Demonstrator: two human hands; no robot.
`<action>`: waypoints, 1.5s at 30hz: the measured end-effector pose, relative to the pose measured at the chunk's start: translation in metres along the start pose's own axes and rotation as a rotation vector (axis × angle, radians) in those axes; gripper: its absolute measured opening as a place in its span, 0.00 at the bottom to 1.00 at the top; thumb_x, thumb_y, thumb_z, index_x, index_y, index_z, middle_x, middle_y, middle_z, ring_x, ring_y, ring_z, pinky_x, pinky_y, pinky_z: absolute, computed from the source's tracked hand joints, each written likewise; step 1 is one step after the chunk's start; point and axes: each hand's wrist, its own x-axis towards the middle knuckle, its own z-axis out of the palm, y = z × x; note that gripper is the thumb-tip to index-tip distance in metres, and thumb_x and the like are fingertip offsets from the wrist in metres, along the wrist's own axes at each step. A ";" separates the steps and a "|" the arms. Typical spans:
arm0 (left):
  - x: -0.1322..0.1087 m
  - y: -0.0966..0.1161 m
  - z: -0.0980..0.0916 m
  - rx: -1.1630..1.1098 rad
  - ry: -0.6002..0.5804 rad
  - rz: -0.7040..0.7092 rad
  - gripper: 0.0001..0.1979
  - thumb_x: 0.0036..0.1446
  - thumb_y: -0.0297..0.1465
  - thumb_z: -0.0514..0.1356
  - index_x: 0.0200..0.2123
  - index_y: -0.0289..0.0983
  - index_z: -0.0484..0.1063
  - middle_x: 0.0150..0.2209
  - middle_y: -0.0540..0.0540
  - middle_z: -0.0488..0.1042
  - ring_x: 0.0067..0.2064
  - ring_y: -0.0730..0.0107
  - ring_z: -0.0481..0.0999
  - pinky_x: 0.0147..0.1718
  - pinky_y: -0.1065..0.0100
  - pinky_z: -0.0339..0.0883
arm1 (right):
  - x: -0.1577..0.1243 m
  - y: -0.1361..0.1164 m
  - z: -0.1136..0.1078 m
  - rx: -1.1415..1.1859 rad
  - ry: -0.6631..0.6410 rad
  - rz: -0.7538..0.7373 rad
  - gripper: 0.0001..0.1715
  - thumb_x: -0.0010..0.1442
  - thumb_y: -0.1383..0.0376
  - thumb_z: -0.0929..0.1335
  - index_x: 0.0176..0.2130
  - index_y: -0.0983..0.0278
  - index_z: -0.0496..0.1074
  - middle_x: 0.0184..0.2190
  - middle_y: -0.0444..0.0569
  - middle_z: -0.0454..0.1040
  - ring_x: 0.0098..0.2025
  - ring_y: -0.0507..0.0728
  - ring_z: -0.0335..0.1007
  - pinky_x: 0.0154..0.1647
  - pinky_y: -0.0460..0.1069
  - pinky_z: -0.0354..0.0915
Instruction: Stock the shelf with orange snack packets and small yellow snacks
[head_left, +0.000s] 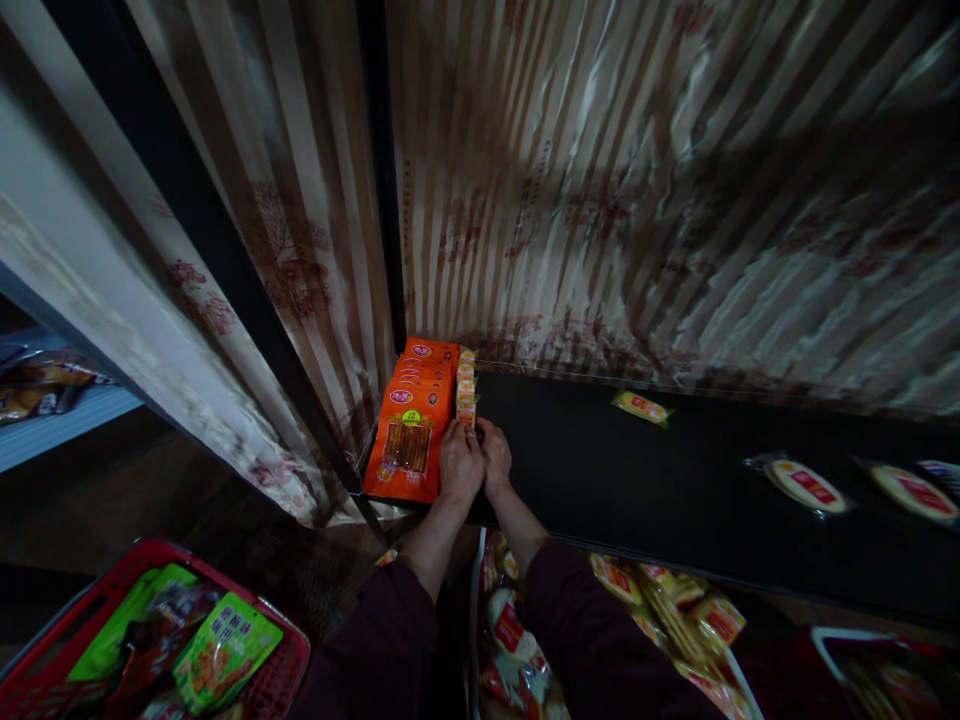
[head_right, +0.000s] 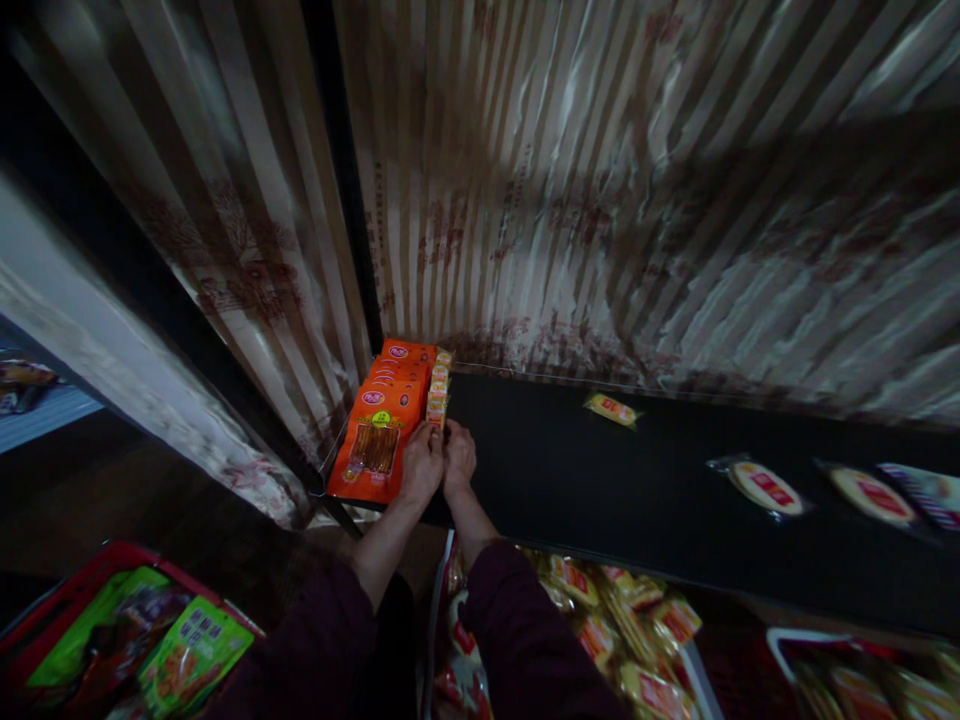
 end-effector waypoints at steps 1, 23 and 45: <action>0.000 0.000 0.001 0.011 -0.001 0.008 0.17 0.60 0.27 0.48 0.46 0.31 0.72 0.52 0.35 0.72 0.55 0.63 0.69 0.57 0.63 0.60 | 0.000 0.001 0.000 0.001 0.008 -0.009 0.18 0.59 0.64 0.63 0.48 0.63 0.71 0.39 0.51 0.74 0.43 0.57 0.68 0.42 0.48 0.62; -0.002 -0.012 0.011 -0.009 0.021 0.074 0.22 0.60 0.29 0.45 0.52 0.25 0.69 0.58 0.32 0.66 0.61 0.61 0.63 0.62 0.62 0.54 | 0.009 0.017 0.011 0.337 0.077 -0.091 0.25 0.50 0.63 0.64 0.48 0.65 0.73 0.41 0.53 0.75 0.38 0.57 0.71 0.45 0.54 0.68; -0.012 -0.007 0.007 -0.007 0.041 0.098 0.20 0.59 0.28 0.47 0.51 0.30 0.70 0.56 0.35 0.68 0.61 0.60 0.63 0.61 0.57 0.54 | -0.004 0.017 0.000 0.319 0.117 -0.093 0.19 0.51 0.65 0.65 0.43 0.64 0.74 0.43 0.53 0.75 0.45 0.58 0.71 0.51 0.54 0.66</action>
